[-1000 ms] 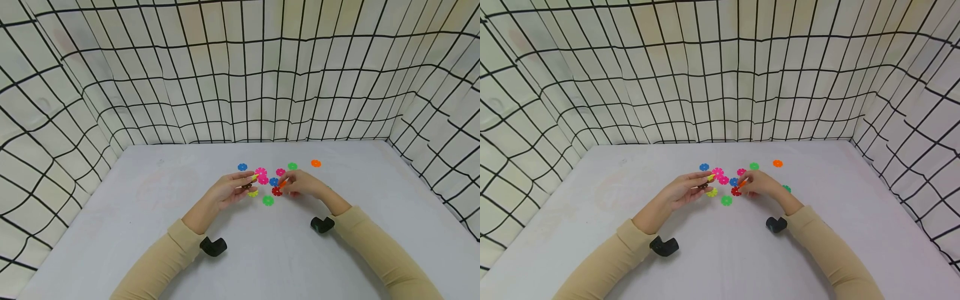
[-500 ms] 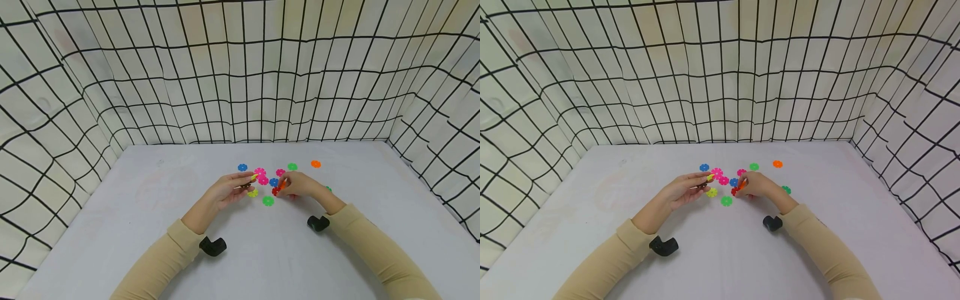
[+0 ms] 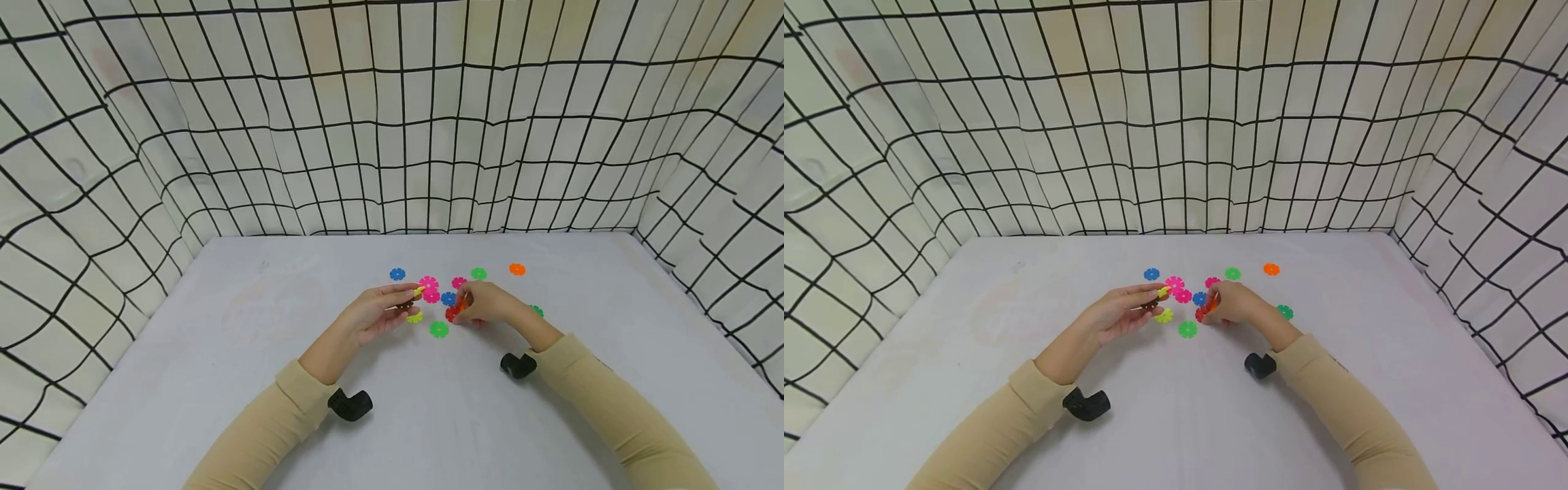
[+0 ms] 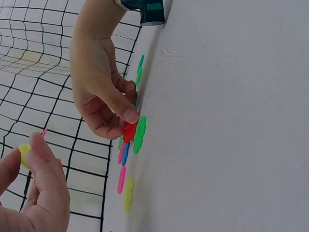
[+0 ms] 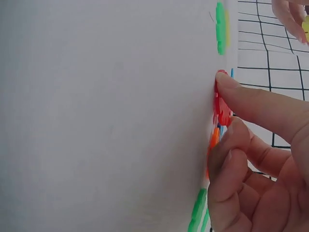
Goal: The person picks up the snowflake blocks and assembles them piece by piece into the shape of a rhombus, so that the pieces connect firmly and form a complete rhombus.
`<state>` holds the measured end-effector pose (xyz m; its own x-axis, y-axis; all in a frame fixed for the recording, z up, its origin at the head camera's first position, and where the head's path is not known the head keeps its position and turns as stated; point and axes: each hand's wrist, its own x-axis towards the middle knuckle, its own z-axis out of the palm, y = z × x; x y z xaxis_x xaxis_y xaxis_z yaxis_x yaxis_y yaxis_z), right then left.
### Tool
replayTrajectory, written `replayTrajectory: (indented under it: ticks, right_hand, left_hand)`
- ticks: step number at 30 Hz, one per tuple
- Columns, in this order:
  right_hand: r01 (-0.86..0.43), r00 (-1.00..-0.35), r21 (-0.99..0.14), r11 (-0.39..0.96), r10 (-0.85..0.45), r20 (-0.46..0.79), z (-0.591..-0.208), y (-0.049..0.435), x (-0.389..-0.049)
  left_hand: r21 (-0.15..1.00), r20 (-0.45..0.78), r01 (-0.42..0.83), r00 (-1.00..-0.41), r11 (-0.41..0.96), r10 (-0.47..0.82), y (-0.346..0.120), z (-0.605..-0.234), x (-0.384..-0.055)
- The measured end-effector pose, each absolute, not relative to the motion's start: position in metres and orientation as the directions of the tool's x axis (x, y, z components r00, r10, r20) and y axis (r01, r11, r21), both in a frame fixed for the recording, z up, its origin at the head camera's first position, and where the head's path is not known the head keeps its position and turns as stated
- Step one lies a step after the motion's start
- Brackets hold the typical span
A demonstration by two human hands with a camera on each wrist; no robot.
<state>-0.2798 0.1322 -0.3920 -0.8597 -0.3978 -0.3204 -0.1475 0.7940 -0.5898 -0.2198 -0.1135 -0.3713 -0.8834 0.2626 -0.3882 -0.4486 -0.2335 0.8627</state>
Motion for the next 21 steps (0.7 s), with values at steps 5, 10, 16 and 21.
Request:
replayTrajectory:
  ticks: [5,10,16,21]
  right_hand:
    - [-0.200,-0.865,-0.596,0.778,-0.426,-0.266,-0.390,0.132,-0.276]
    - [-0.243,-0.872,-0.584,0.775,-0.438,-0.217,-0.390,0.130,-0.273]
    - [-0.251,-0.878,-0.577,0.777,-0.433,-0.202,-0.392,0.130,-0.270]
    - [-0.247,-0.875,-0.617,0.747,-0.446,-0.190,-0.389,0.133,-0.268]
  left_hand:
    - [0.864,-0.390,-0.448,-0.884,-0.228,0.258,-0.114,-0.372,-0.219]
    - [0.867,-0.385,-0.444,-0.885,-0.226,0.260,-0.115,-0.373,-0.219]
    - [0.868,-0.378,-0.439,-0.888,-0.234,0.263,-0.116,-0.374,-0.219]
    - [0.867,-0.381,-0.441,-0.887,-0.234,0.261,-0.115,-0.372,-0.219]
